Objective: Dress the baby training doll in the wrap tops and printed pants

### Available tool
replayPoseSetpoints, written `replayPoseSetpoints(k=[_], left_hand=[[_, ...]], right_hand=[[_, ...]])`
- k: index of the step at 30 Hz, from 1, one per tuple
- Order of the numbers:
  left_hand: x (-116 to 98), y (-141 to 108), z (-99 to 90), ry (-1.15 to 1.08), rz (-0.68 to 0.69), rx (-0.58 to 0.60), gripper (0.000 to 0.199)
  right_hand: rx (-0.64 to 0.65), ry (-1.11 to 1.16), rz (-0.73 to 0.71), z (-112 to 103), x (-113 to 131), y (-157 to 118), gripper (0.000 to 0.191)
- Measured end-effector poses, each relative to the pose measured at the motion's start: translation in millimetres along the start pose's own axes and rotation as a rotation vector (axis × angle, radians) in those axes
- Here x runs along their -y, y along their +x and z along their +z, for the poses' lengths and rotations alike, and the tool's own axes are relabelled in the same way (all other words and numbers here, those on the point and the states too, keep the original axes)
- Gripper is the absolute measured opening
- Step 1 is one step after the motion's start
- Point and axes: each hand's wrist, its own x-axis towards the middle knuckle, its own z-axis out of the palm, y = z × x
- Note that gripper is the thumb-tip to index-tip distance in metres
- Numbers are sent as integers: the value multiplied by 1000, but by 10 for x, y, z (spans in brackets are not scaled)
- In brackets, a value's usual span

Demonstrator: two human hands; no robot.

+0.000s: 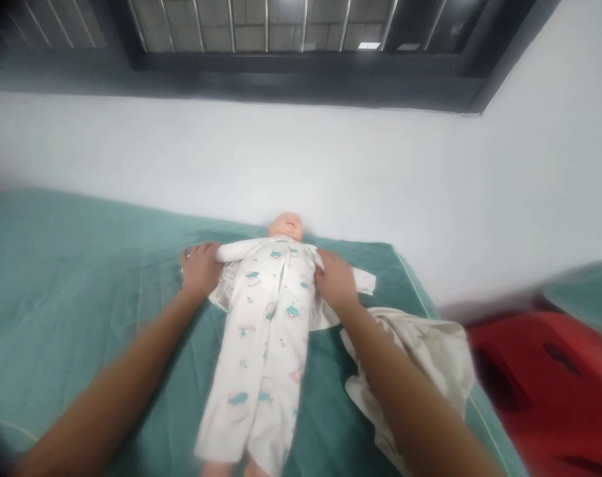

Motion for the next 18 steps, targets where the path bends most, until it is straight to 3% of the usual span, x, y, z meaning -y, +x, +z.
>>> replayPoseSetpoints(k=[2, 5, 9, 11, 13, 15, 17, 18], left_hand=[[-12, -56, -33, 6, 12, -33, 50], [-80, -153, -129, -19, 102, -118, 49], [-407, -161, -319, -292, 162, -181, 38], [-703, -91, -431, -444, 217, -115, 34], [-1059, 7, -542, -458, 376, 19, 33], [-1431, 108, -627, -274, 523, 148, 33], [-1778, 188, -658, 19, 608, 279, 34], [-1933, 216, -647, 52, 631, 328, 32]], right_hand=[[-3, -25, 19, -58, 12, 25, 51], [-47, -34, 169, -130, -49, 61, 53], [-50, -9, 208, -119, -137, 55, 53], [-59, 7, 200, -85, -147, 37, 49], [-76, 22, 210, -57, -146, 25, 43], [-77, 22, 211, -45, -143, 25, 38], [-61, 6, 220, -53, -139, 33, 36], [-49, -6, 230, -62, -137, 38, 35]])
